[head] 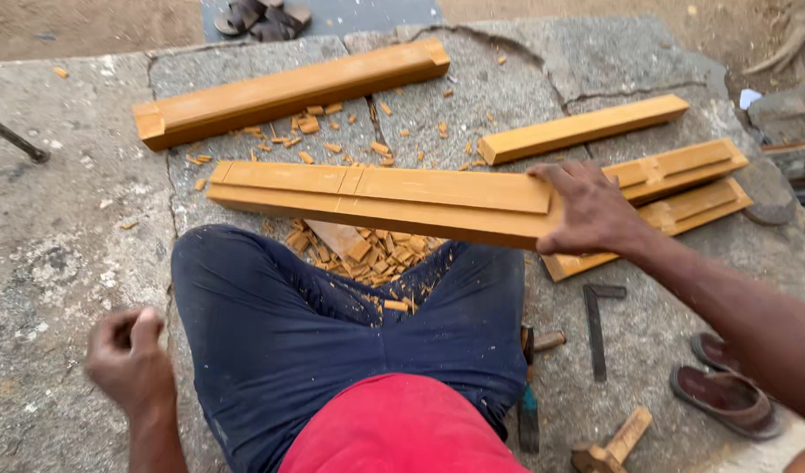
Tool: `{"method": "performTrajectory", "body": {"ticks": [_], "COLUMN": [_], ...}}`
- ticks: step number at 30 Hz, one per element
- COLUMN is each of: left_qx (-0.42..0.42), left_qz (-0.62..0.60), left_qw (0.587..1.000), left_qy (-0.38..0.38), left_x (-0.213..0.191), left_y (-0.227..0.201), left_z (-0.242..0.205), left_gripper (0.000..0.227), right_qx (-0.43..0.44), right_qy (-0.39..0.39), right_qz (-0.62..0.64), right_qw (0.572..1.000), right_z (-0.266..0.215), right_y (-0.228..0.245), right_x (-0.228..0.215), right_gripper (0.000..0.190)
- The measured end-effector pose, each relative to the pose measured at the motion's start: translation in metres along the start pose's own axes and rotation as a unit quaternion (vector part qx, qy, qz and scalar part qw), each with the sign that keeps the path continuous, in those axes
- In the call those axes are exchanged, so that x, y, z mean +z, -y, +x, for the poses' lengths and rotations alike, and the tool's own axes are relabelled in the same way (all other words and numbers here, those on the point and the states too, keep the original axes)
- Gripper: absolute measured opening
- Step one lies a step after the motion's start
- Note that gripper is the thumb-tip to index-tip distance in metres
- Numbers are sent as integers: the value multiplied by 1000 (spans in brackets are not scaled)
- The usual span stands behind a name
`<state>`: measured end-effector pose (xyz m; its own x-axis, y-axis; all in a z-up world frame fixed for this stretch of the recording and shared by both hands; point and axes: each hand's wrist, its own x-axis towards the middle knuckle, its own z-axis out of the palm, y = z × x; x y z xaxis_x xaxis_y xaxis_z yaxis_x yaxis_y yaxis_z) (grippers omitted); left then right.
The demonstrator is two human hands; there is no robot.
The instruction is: The person shapes a wooden beam using a chisel and a wooden mallet while sitting on the ground.
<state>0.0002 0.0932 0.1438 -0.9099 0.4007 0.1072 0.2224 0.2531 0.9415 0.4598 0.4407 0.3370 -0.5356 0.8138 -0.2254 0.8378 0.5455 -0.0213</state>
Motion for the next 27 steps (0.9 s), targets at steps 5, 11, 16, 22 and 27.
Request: {"method": "performTrajectory", "body": {"ticks": [5,11,16,22,27], "left_qx": [115,165,338,337,317], "left_qz": [-28,48,132,85,57], "left_qw": [971,933,847,830,845], "left_qy": [207,317,387,437,427], "left_x": [106,226,246,238,236], "left_y": [-84,-88,-48,-24,-25], "left_z": [-7,-55,-75,-64,-39], "left_gripper": [24,57,40,28,25], "right_qx": [137,133,36,518,447], "right_qy": [36,-63,-54,0,239], "right_qz": [64,150,343,260,309], "right_qw": [988,978,937,815,805], "right_z": [-104,-167,-216,-314,-374], "right_y": [62,115,33,-105,-125], "right_x": [34,99,152,207,285], "right_gripper": [110,107,85,77,91]}}
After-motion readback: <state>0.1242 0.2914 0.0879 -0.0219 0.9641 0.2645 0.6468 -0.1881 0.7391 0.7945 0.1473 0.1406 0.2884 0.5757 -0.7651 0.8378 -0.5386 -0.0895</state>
